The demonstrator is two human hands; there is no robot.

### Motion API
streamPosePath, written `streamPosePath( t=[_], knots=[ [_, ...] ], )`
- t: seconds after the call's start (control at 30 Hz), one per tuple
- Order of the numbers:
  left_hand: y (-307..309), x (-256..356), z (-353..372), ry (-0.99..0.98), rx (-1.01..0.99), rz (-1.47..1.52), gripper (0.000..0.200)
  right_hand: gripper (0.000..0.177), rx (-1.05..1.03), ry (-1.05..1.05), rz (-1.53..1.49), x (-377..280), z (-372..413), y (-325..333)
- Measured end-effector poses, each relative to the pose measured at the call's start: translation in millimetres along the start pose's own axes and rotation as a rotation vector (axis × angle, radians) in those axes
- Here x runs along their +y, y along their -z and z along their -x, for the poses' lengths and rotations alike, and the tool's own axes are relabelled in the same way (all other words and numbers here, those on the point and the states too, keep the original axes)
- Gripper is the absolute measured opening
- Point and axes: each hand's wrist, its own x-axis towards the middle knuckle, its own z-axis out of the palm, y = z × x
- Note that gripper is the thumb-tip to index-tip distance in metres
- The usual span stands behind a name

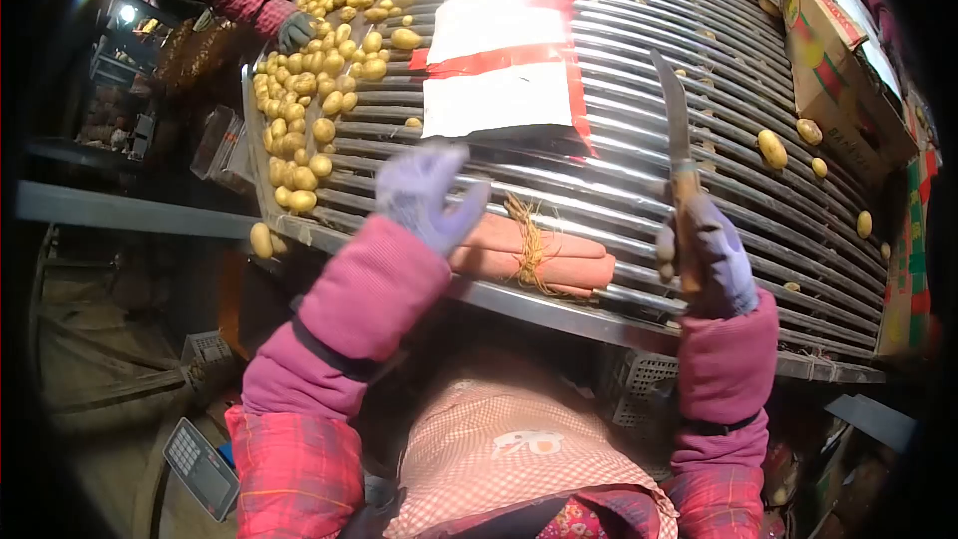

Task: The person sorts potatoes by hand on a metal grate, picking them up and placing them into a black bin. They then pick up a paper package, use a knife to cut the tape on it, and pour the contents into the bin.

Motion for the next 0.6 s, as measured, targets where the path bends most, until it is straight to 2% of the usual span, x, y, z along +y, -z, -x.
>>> streamPosePath(
  t=[0.03, 0.1, 0.17, 0.23, 0.3, 0.37, 0.4, 0.43, 0.53, 0.6],
  knots=[
    [9, 3, -23, 0.005, 0.081, 0.045, 0.034, 0.051, -0.089, -0.013, -0.094, 2, -5, -7],
    [1, -12, -71, -0.148, 0.22, 0.003, 0.04, 0.05, -0.036, -0.029, -0.004, 0, -17, -24],
    [-25, -23, -113, -0.099, 0.284, 0.021, 0.045, 0.049, -0.032, -0.098, -0.035, 11, -26, -22],
    [-65, -38, -141, 0.021, 0.172, -0.003, 0.057, 0.046, -0.005, -0.16, -0.054, 25, -36, -11],
    [-77, -47, -143, -0.436, 0.064, -0.55, 0.051, 0.04, 0.096, -0.181, 0.062, 17, -39, -11],
    [-169, -85, -146, 0.103, -0.095, -0.233, 0.065, 0.035, 0.158, -0.158, 0.147, 22, -40, -4],
    [-184, -93, -138, 0.088, -0.059, -0.303, 0.066, 0.033, 0.265, -0.223, 0.264, 18, -41, -7],
    [-188, -92, -135, 0.063, -0.022, -0.375, 0.067, 0.033, 0.311, -0.108, 0.409, 28, -43, -7],
    [-184, -94, -135, 0.074, -0.071, -0.278, 0.067, 0.032, 0.294, -0.088, 0.473, 30, -46, -9],
    [-189, -93, -131, 0.076, -0.077, -0.28, 0.067, 0.028, 0.185, -0.079, 0.528, 30, -45, -3]
  ],
)
